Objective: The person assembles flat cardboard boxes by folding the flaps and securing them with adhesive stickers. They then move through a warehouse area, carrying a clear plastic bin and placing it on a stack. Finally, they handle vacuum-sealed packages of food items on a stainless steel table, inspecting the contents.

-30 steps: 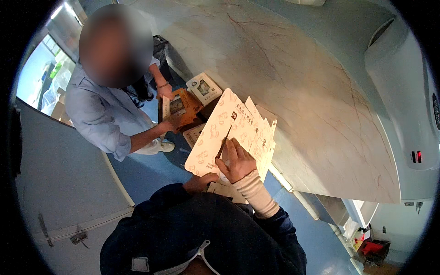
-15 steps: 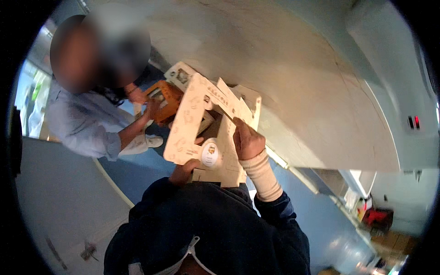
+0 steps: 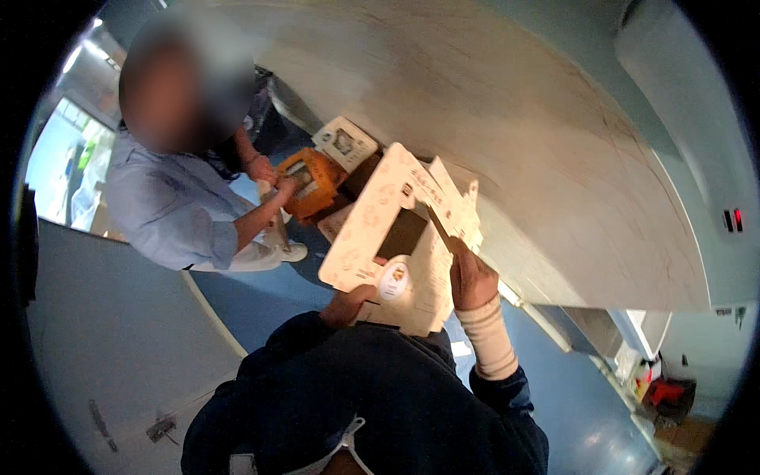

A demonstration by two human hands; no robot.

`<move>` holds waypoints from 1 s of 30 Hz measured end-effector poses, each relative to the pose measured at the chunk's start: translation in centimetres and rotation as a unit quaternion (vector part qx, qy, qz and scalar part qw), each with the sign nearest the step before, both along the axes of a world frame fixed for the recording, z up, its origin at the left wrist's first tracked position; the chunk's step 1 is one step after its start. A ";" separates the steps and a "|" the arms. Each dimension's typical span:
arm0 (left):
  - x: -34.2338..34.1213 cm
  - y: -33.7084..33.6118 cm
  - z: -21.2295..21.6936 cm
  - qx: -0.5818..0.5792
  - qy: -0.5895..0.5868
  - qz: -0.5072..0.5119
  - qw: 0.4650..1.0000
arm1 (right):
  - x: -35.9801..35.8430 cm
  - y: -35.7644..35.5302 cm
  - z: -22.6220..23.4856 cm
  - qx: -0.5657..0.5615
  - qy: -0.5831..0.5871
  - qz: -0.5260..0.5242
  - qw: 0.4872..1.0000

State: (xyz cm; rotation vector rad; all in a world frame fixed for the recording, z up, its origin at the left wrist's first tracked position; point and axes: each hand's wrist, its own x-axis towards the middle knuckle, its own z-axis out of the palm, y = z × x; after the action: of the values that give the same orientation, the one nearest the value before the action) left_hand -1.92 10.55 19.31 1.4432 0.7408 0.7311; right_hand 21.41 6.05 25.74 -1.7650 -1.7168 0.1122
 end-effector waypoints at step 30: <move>-4.9 0.2 -1.4 -0.108 -0.026 0.142 0.984 | 18.7 -11.4 -14.4 -0.270 -0.095 -0.209 0.935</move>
State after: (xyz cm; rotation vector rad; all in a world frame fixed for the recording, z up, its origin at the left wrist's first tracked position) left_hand -6.78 10.76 17.91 1.1308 0.9662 0.8746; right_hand 40.13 -5.35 11.38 -2.5884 -1.4804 0.2536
